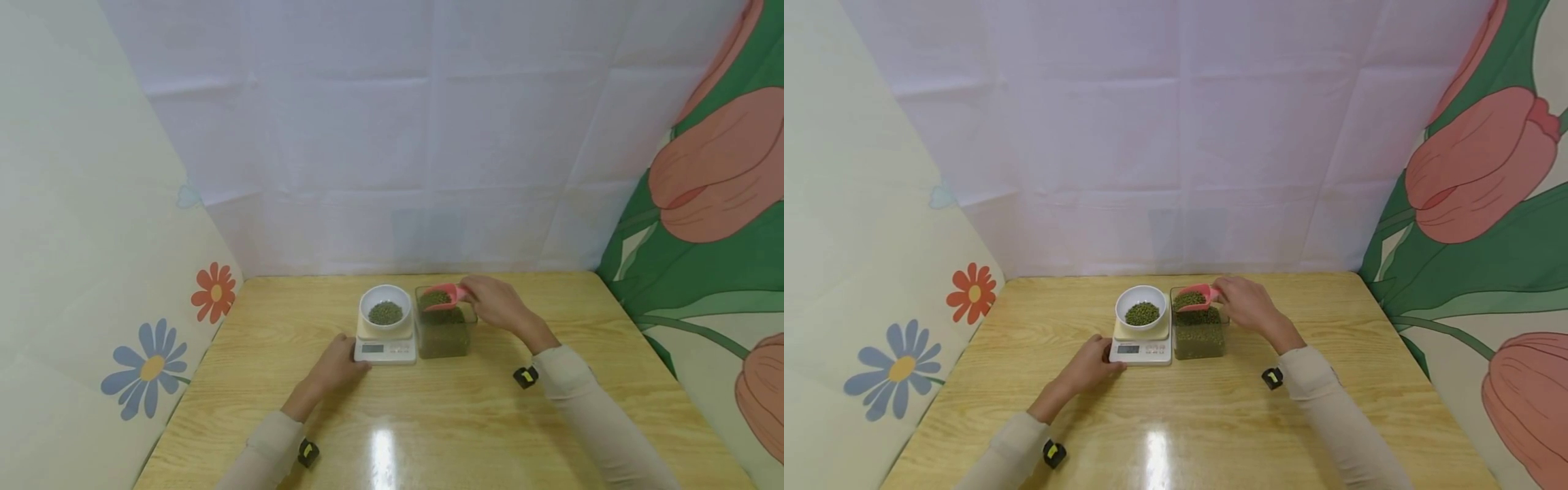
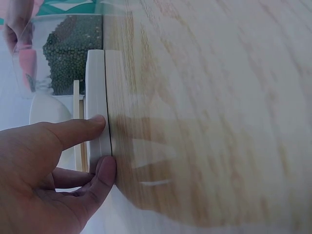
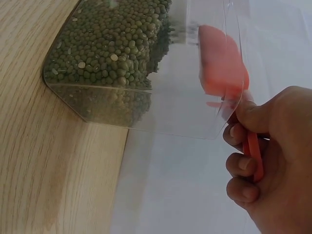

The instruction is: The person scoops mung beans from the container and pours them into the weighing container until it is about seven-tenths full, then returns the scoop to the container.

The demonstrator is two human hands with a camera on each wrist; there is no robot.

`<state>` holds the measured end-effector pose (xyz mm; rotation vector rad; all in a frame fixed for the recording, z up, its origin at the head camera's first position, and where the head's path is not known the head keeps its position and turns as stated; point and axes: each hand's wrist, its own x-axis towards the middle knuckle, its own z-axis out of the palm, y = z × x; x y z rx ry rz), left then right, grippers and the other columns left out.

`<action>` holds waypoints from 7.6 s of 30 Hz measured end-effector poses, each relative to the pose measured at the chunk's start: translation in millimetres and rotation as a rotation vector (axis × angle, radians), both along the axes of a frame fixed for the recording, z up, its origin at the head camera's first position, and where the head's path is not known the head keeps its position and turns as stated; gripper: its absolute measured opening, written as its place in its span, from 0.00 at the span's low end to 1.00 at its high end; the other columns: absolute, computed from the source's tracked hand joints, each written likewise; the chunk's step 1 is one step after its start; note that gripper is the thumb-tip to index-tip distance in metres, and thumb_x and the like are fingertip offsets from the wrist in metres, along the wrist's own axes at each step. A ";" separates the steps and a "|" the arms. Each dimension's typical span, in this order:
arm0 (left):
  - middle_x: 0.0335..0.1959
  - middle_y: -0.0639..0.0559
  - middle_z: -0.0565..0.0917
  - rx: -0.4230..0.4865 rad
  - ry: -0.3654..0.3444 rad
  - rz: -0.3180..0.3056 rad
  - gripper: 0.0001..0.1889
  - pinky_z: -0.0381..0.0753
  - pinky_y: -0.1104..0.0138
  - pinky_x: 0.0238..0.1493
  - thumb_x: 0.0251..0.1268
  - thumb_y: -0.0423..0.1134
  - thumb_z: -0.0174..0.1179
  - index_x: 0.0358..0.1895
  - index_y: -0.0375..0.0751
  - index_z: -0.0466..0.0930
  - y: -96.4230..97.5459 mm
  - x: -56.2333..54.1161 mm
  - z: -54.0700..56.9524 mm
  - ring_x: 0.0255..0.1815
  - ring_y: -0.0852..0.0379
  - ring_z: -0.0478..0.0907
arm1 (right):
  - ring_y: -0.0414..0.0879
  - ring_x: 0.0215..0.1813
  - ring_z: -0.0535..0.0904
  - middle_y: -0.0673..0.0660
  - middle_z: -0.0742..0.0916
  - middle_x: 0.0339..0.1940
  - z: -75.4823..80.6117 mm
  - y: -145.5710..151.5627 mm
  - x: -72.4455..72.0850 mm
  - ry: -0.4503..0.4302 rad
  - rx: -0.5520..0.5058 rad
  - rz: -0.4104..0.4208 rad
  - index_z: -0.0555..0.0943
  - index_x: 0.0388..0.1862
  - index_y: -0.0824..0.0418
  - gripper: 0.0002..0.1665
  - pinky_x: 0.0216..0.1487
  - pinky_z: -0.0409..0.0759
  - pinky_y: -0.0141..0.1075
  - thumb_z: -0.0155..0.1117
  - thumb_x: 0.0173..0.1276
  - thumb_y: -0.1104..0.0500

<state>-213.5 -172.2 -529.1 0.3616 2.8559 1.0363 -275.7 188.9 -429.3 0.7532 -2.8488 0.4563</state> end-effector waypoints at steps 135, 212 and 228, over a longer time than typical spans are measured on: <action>0.37 0.49 0.76 -0.012 -0.001 -0.020 0.23 0.76 0.65 0.41 0.64 0.39 0.75 0.59 0.32 0.85 -2.1 -2.4 -4.5 0.39 0.55 0.69 | 0.52 0.46 0.86 0.56 0.89 0.46 22.3 -53.1 -6.8 0.036 -0.002 0.117 0.85 0.55 0.63 0.16 0.50 0.86 0.49 0.61 0.82 0.53; 0.38 0.47 0.76 -0.012 0.006 -0.009 0.22 0.79 0.61 0.42 0.60 0.37 0.77 0.55 0.30 0.86 -1.8 -3.0 -2.0 0.39 0.54 0.70 | 0.47 0.41 0.84 0.55 0.89 0.43 38.4 -64.4 -1.1 0.083 0.151 0.150 0.86 0.54 0.63 0.16 0.45 0.86 0.41 0.65 0.79 0.53; 0.37 0.48 0.77 -0.019 0.015 -0.014 0.20 0.78 0.61 0.43 0.60 0.37 0.77 0.52 0.30 0.86 -1.3 -2.6 -1.6 0.39 0.54 0.69 | 0.49 0.43 0.86 0.57 0.90 0.45 40.5 -63.7 -0.3 0.070 0.152 0.147 0.86 0.56 0.64 0.17 0.46 0.87 0.42 0.65 0.79 0.53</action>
